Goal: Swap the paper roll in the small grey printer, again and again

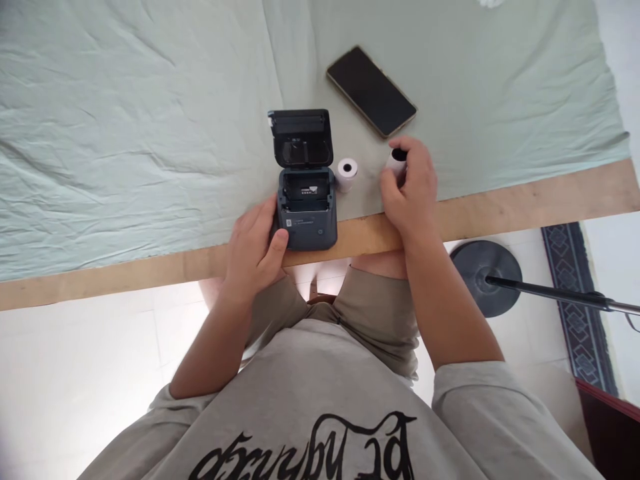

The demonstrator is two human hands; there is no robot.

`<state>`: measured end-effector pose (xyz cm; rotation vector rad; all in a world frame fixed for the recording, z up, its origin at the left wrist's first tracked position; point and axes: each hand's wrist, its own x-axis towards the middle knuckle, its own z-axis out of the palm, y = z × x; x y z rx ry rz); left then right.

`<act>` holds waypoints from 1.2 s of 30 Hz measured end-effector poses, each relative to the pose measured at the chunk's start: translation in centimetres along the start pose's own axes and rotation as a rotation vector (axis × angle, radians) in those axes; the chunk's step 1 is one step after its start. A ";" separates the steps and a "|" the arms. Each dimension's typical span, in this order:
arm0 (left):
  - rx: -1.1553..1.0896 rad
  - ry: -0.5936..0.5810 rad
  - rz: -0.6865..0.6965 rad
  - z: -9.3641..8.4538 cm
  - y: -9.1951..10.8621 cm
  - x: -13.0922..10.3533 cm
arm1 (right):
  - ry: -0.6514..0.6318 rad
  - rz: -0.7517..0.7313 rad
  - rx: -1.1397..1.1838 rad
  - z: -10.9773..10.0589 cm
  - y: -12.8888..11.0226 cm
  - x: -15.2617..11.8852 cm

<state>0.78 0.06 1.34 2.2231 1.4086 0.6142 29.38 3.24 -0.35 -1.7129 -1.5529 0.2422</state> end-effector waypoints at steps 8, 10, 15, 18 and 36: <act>-0.010 -0.009 -0.003 -0.1 0.1 0.0 | -0.025 -0.047 -0.107 0.1 0.8 0.2; -0.009 -0.002 -0.002 0.0 0.1 0.0 | -0.025 -0.065 -0.102 0.1 1.0 0.2; -0.011 -0.014 -0.004 -0.1 0.0 0.0 | 0.018 -0.054 0.044 -0.1 0.1 -0.1; -0.004 -0.019 0.000 -0.1 0.1 0.0 | 0.058 -0.052 0.144 -0.5 -2.1 -0.5; 0.008 -0.008 -0.015 -0.1 0.1 0.0 | -0.348 -0.284 -0.247 2.2 -9.6 0.3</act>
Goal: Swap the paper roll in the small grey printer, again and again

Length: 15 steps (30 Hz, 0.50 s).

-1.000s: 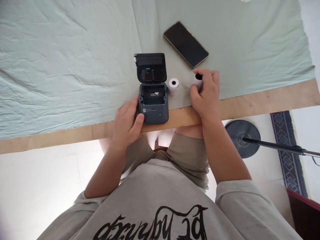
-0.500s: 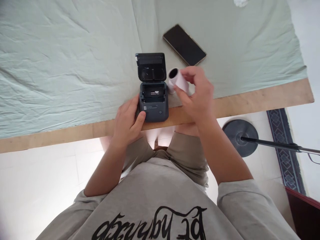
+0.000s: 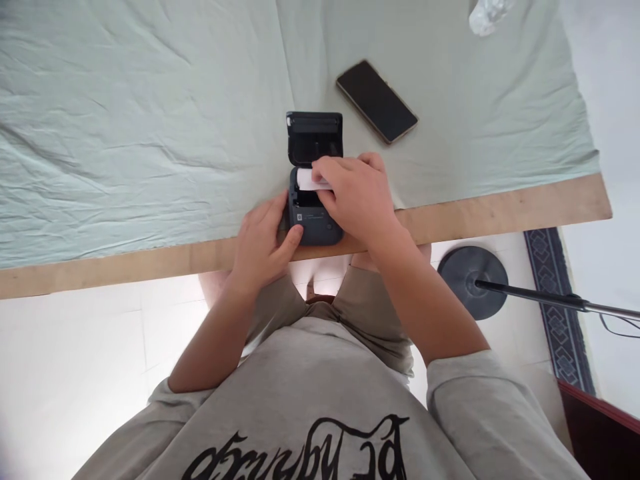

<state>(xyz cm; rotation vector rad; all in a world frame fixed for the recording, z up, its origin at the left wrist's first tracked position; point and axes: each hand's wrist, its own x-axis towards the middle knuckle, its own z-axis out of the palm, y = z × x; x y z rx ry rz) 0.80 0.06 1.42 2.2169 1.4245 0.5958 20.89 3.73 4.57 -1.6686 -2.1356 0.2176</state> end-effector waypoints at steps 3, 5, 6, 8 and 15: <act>-0.007 0.002 -0.004 0.0 -0.1 -0.1 | 0.018 -0.052 0.054 -0.4 -0.1 -0.4; -0.033 0.000 -0.007 -0.2 -0.1 0.0 | 0.038 -0.090 0.071 -0.7 -0.3 -0.9; -0.062 0.000 -0.010 -0.3 -0.1 0.1 | 0.046 -0.107 0.082 -0.7 -0.4 -1.3; -0.153 0.020 -0.029 -0.4 -0.1 0.4 | 0.069 -0.129 0.114 -0.6 -0.5 -2.1; -0.119 0.064 -0.167 0.4 0.9 1.8 | 0.200 -0.101 0.193 0.4 -0.5 -4.6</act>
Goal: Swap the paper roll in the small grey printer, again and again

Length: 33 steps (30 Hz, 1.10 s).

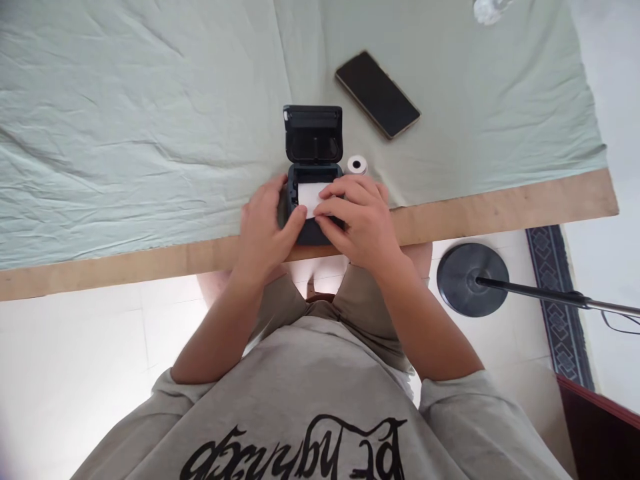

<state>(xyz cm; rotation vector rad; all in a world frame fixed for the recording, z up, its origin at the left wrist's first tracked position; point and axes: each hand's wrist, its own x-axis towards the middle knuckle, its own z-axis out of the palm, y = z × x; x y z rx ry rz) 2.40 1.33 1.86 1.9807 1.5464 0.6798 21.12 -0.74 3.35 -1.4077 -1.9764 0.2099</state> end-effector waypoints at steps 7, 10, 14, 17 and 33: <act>0.098 -0.019 0.051 0.2 -0.1 -0.5 | 0.183 0.003 0.021 -0.7 0.7 1.6; 0.104 -0.030 0.058 0.1 -0.1 -0.5 | 0.140 0.051 -0.016 -0.3 1.8 3.9; 0.136 -0.041 0.038 0.1 0.2 -0.5 | 0.108 0.046 0.052 0.1 2.5 5.6; 0.134 -0.039 0.032 0.1 0.3 -0.6 | 0.208 0.045 0.161 -0.1 2.0 4.4; 0.052 -0.012 0.166 0.2 -0.1 -0.8 | 0.046 0.492 0.387 1.0 1.8 1.2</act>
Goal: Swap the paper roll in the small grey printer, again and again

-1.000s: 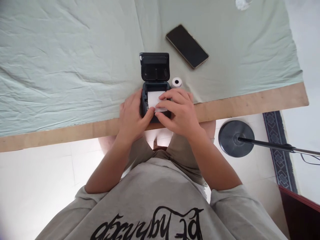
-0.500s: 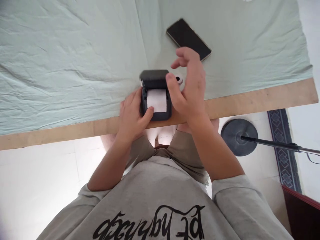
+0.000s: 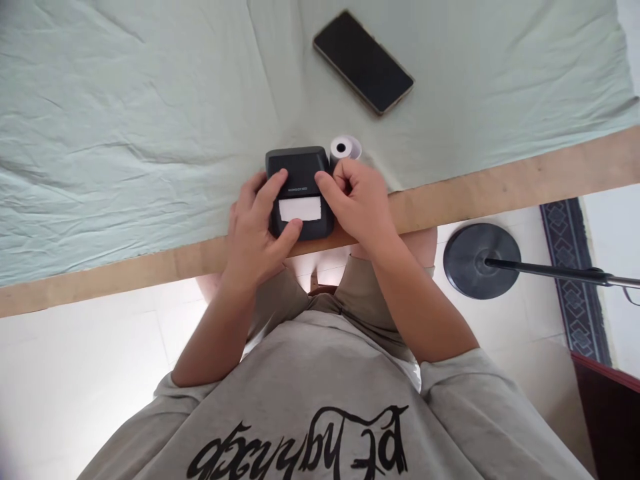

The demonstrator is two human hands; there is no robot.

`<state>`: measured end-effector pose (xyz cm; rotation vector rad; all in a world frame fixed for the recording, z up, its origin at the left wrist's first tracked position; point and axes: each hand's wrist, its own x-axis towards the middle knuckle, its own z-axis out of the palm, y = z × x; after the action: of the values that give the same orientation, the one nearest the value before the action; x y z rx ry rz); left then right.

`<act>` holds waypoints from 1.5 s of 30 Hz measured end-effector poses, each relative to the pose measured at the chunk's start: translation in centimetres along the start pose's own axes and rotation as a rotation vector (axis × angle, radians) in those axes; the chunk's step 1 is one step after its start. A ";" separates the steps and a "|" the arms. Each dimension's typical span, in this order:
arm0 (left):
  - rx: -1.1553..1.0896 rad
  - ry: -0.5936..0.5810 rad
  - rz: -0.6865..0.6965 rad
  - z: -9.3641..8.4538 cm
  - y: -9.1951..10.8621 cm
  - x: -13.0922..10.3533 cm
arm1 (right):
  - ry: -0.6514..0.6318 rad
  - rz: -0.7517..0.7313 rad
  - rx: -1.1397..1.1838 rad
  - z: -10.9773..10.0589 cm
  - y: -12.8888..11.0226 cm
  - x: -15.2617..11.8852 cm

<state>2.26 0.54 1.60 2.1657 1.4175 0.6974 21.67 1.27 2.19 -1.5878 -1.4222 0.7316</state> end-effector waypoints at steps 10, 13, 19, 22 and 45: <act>0.016 0.040 0.018 0.4 -0.3 0.2 | -0.052 -0.005 0.064 -0.3 0.3 0.0; 0.012 0.042 0.010 0.5 -0.3 0.4 | -0.103 -0.003 0.036 -0.7 0.0 0.2; 0.005 0.052 -0.014 0.6 -0.1 0.5 | -0.143 -0.010 0.052 -0.7 -0.2 0.4; 0.026 0.037 -0.022 0.5 0.1 0.4 | -0.129 -0.033 0.056 -0.5 0.1 0.0; 0.054 -0.088 -0.034 -0.5 -1.5 -0.9 | -0.020 0.000 -0.354 0.7 0.4 -1.3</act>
<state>0.61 0.35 0.86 2.1796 1.4390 0.5507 21.01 0.16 1.39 -1.8510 -1.6334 0.5150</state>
